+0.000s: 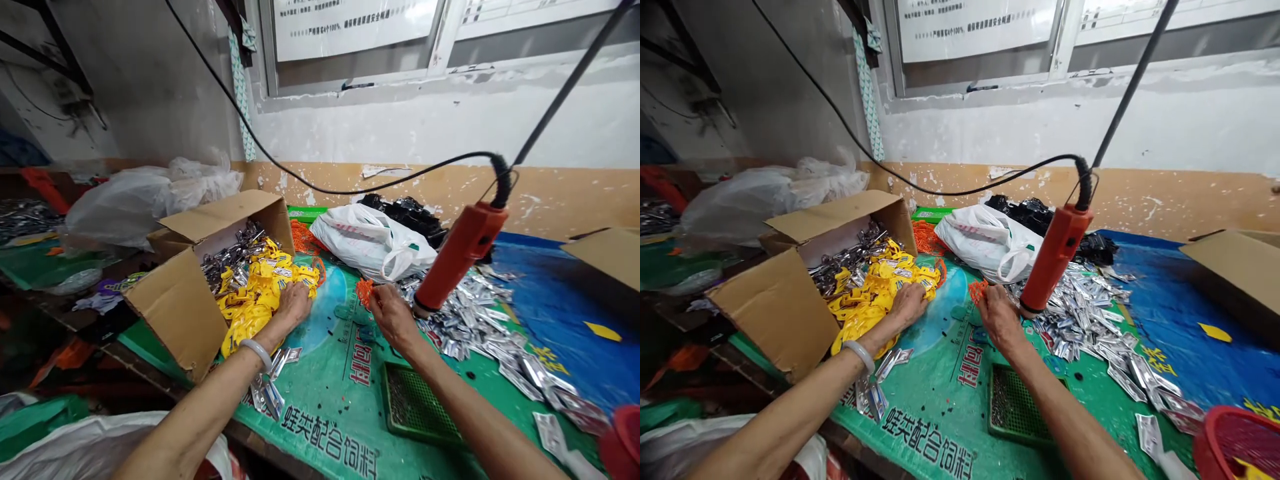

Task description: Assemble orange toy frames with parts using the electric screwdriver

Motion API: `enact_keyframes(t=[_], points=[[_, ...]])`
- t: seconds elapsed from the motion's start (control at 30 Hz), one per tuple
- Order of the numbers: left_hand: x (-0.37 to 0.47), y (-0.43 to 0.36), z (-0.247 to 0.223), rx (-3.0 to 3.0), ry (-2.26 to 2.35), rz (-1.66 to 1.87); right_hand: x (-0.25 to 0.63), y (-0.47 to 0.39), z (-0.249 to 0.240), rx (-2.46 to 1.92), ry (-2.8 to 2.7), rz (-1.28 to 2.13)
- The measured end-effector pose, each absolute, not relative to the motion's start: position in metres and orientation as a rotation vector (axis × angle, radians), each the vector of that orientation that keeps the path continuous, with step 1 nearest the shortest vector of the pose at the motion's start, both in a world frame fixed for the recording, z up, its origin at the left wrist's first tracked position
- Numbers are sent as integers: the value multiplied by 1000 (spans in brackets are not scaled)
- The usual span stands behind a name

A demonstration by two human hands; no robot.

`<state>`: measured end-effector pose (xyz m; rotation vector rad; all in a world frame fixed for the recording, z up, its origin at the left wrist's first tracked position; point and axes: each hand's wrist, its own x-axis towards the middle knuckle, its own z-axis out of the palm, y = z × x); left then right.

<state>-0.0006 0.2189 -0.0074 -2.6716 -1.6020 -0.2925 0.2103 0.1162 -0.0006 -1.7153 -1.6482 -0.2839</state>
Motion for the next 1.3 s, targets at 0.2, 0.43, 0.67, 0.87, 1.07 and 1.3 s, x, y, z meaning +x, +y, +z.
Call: enact_keyframes(t=[0.2,0.43,0.67,0.87,1.07,1.3], points=[[-4,209,0,-2686,-1710,-486,211,121,-4,-1751,-1518,-199],[25,168,10,-3000,-1516,-910,197,106,10,-1557,-1523,-38],[42,134,15,-3192,-995,-1431,181,76,16,-1403,-1366,223],[35,120,16,-2984,-1075,-1502,174,58,27,-1356,-1103,434],[26,111,30,-2910,-962,-1416,176,73,29,-1315,-825,511],[16,114,42,-3046,-1015,-894,208,83,22,-1264,-589,550]])
